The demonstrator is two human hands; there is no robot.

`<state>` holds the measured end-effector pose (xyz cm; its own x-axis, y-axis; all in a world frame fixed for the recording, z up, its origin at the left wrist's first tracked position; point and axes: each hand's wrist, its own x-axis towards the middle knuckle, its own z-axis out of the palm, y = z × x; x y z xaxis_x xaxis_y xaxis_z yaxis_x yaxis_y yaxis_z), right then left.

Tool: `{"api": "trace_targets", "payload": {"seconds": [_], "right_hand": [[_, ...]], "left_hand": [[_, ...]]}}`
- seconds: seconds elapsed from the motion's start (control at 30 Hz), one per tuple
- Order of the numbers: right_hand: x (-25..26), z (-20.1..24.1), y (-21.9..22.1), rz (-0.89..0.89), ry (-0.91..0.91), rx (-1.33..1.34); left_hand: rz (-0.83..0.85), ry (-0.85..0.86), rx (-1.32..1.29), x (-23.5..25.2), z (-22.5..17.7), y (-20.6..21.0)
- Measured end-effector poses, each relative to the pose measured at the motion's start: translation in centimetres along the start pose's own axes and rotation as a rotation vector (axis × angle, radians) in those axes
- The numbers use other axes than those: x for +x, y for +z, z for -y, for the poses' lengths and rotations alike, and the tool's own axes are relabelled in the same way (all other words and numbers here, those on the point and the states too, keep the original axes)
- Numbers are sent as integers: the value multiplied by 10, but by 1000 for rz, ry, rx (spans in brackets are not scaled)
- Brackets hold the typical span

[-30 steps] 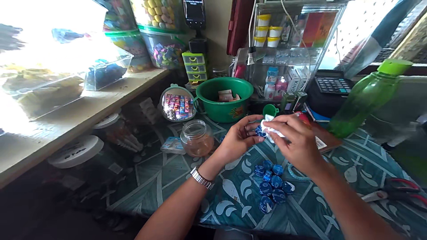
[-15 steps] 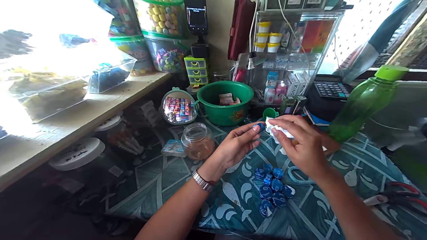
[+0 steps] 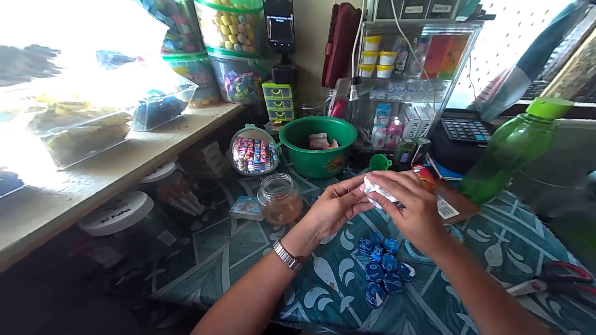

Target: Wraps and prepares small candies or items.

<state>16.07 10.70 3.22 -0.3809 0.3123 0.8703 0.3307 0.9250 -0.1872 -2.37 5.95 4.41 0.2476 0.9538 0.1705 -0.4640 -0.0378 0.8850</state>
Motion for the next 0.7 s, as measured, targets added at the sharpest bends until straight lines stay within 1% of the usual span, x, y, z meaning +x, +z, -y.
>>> {"api": "trace_targets", "payload": {"seconds": [0.1,0.2,0.3,0.4,0.47,0.57,0.63,0.7], "right_hand": [[0,-2,-4,-34,100,89],[0,-1,-6,-60,167,69],[-1,-2,-5,-29,184,20],[-1,-5,-4,63,206,80],[-1,-6,-5,72,231,104],[-1,-5,-8,50,274,72],[0,-3,-9,39,347,75],[2,-3,-11,18,427,113]], "left_hand": [[3,1,41,-1,1,2],[2,3,65,-1,4,5],[-16,2,62,-1,4,6],[-56,-7,68,0,1,5],[-38,3,112,0,1,4],[13,10,163,-1,3,7],[17,10,169,-1,3,8],[-19,-1,147,-2,2,8]]}}
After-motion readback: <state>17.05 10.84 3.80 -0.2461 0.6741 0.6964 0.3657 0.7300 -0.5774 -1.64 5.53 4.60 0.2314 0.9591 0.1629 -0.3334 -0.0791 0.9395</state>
